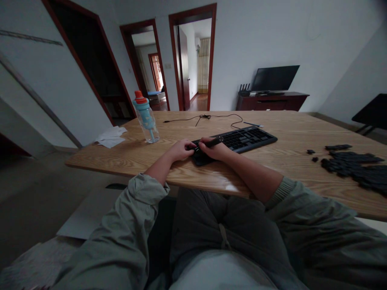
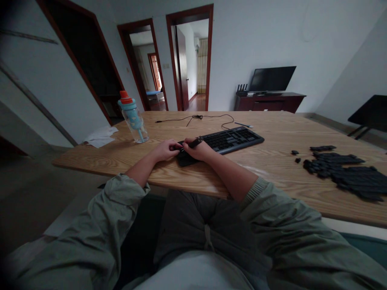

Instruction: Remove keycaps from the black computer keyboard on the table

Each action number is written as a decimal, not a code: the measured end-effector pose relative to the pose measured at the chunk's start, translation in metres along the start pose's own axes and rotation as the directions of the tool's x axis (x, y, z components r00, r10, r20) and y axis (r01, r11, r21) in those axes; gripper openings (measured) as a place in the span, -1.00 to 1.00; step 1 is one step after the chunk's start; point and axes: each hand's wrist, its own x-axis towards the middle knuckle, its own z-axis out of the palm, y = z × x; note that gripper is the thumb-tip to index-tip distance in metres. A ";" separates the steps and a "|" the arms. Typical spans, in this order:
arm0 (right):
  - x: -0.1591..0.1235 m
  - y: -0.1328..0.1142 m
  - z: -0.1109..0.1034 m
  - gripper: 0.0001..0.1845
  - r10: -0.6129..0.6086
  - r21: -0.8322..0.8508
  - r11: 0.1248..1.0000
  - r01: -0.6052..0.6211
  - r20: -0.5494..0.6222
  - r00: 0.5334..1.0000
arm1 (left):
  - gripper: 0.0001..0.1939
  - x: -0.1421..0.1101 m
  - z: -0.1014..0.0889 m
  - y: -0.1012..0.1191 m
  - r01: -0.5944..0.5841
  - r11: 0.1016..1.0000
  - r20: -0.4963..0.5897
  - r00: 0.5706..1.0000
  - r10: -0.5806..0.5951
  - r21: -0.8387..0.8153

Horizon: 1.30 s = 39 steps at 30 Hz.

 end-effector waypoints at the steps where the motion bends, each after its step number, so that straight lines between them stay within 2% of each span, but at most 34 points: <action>1: -0.002 0.000 0.001 -0.78 -0.017 -0.016 1.000 0.017 -0.004 1.000 | -0.67 0.000 0.000 0.000 0.001 1.000 -0.002 1.000 -0.001 -0.005; 5: -0.005 -0.002 0.004 -0.76 -0.036 -0.038 0.999 0.035 -0.017 0.999 | -0.73 0.000 -0.001 0.003 -0.015 1.000 0.000 1.000 0.015 -0.012; 10: -0.002 -0.005 -0.001 -0.71 0.128 -0.057 0.989 -0.133 -0.088 0.988 | -0.79 -0.004 -0.003 0.005 -0.044 0.999 -0.009 0.999 0.044 0.009; 12: -0.001 -0.004 -0.006 -0.72 0.144 0.022 0.989 -0.143 -0.042 0.989 | -0.77 -0.006 -0.003 0.007 -0.068 0.998 -0.057 0.996 0.069 0.011; 14: -0.001 -0.001 -0.012 -0.76 0.106 0.127 0.986 -0.107 0.015 0.994 | -0.73 -0.008 -0.003 0.008 -0.097 0.995 -0.115 0.989 0.096 0.000; 17: -0.002 0.003 -0.020 -0.77 0.054 0.220 0.974 -0.062 0.042 0.998 | -0.76 -0.010 -0.005 0.011 -0.122 0.992 -0.137 0.983 0.121 0.000; 21: -0.004 0.002 -0.023 -0.67 0.176 0.289 0.936 -0.201 0.112 0.978 | -0.85 -0.009 -0.006 0.013 -0.115 0.992 -0.082 0.990 0.118 0.043; 24: -0.004 -0.006 -0.019 -0.66 0.261 0.303 0.914 -0.269 0.067 0.963 | -0.85 -0.008 -0.006 0.013 -0.112 0.991 -0.047 0.992 0.116 0.076; 29: -0.001 -0.018 -0.013 -0.73 0.348 0.401 0.864 -0.303 -0.042 0.936 | -0.83 -0.007 -0.006 0.014 -0.123 0.981 -0.134 0.981 0.143 0.149; 34: -0.003 -0.013 -0.013 -0.82 0.333 0.431 0.849 -0.306 0.015 0.943 | -0.86 -0.009 -0.007 0.018 -0.134 0.972 -0.089 0.984 0.153 0.194; 39: -0.005 -0.008 -0.015 -0.85 0.317 0.410 0.860 -0.304 0.038 0.948 | -0.86 -0.012 -0.007 0.019 -0.157 0.968 -0.111 0.977 0.181 0.197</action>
